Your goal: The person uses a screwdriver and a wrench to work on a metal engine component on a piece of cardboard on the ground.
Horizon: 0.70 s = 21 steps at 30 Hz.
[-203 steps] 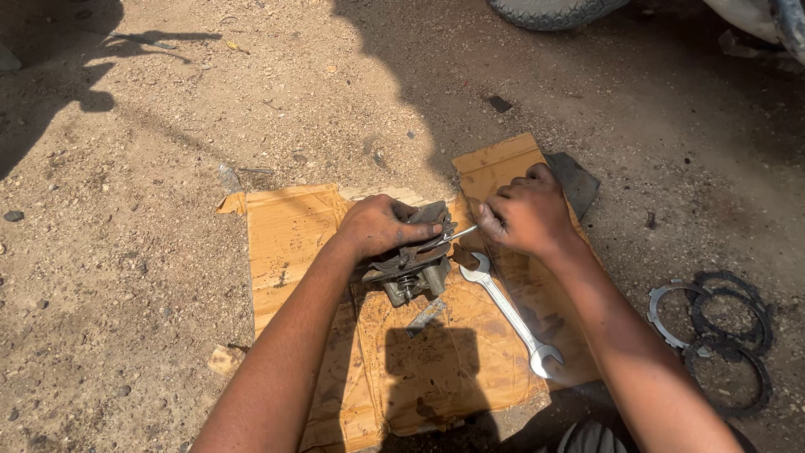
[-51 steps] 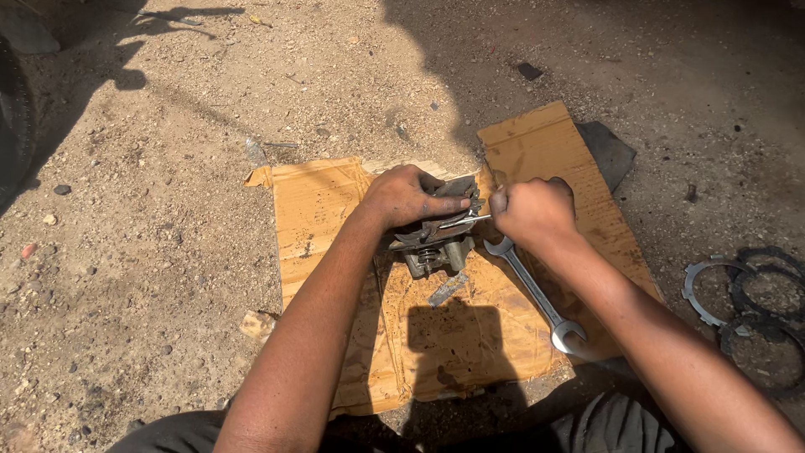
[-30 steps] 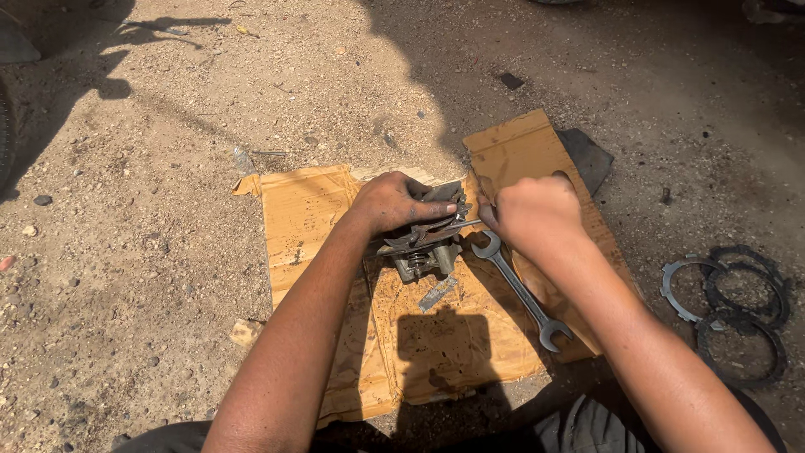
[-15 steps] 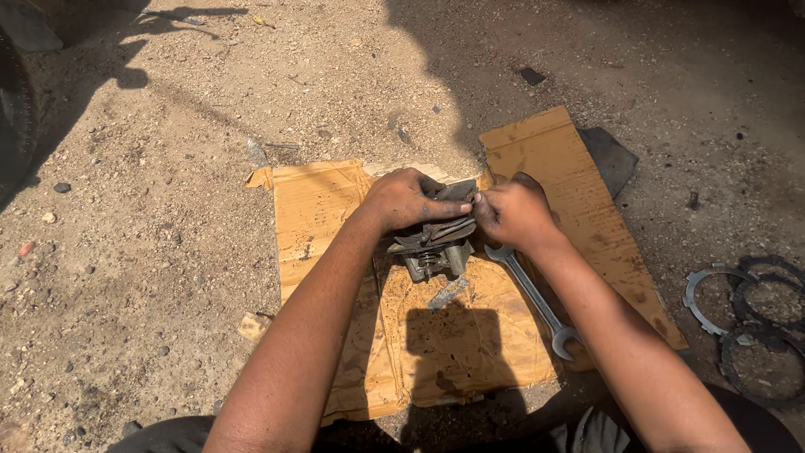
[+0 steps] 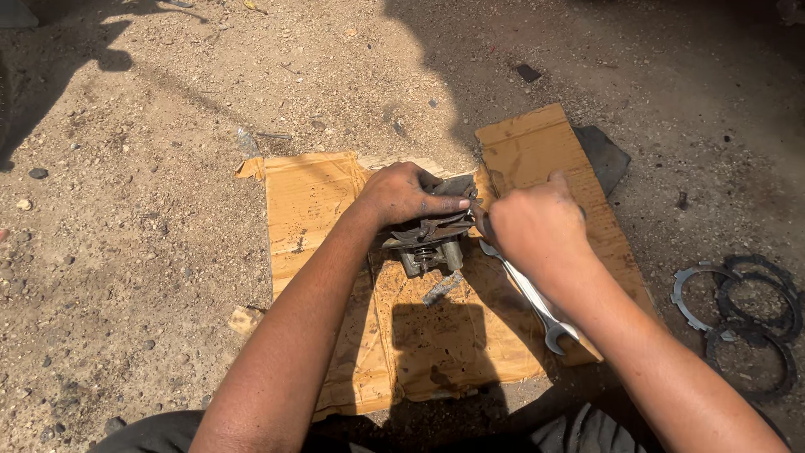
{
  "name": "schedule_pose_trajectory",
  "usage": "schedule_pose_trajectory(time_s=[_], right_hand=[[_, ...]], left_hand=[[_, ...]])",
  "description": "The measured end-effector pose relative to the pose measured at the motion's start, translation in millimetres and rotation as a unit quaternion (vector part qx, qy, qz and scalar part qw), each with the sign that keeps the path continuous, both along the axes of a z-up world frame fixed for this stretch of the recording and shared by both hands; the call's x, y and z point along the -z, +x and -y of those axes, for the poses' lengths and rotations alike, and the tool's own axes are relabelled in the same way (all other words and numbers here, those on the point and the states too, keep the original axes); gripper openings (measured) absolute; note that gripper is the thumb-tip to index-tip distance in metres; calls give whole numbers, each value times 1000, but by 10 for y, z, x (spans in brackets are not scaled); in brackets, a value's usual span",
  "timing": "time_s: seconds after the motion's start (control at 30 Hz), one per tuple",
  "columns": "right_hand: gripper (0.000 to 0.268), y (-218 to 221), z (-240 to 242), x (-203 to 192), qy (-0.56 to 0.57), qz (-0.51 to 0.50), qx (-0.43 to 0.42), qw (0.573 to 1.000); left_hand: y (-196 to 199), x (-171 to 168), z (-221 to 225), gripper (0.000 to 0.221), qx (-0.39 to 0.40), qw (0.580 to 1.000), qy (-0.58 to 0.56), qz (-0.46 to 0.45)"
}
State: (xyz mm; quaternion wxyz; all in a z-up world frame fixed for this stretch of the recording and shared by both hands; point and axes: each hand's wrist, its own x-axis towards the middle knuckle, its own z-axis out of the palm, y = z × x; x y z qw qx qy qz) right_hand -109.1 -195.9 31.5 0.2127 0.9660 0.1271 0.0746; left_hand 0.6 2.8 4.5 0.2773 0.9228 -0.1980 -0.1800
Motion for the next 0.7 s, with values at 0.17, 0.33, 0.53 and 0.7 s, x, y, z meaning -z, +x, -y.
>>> schedule_pose_trajectory(time_s=[0.17,0.33,0.53,0.7], right_hand=[[52,368,292,33,88,-102,11,991],[38,624,429,722,331,-77,-16,940],[35,595,499,901,287,123,-180,933],[43,353,559,371,137,160,-74,975]], left_hand=[[5,1,17,87,1,1000,-7,-9],[28,-32,27,87,-8,1000,1,-26],[39,0,37,87,-13,1000,-17,-12],[13,8,53,91,-36,999,-11,-33]])
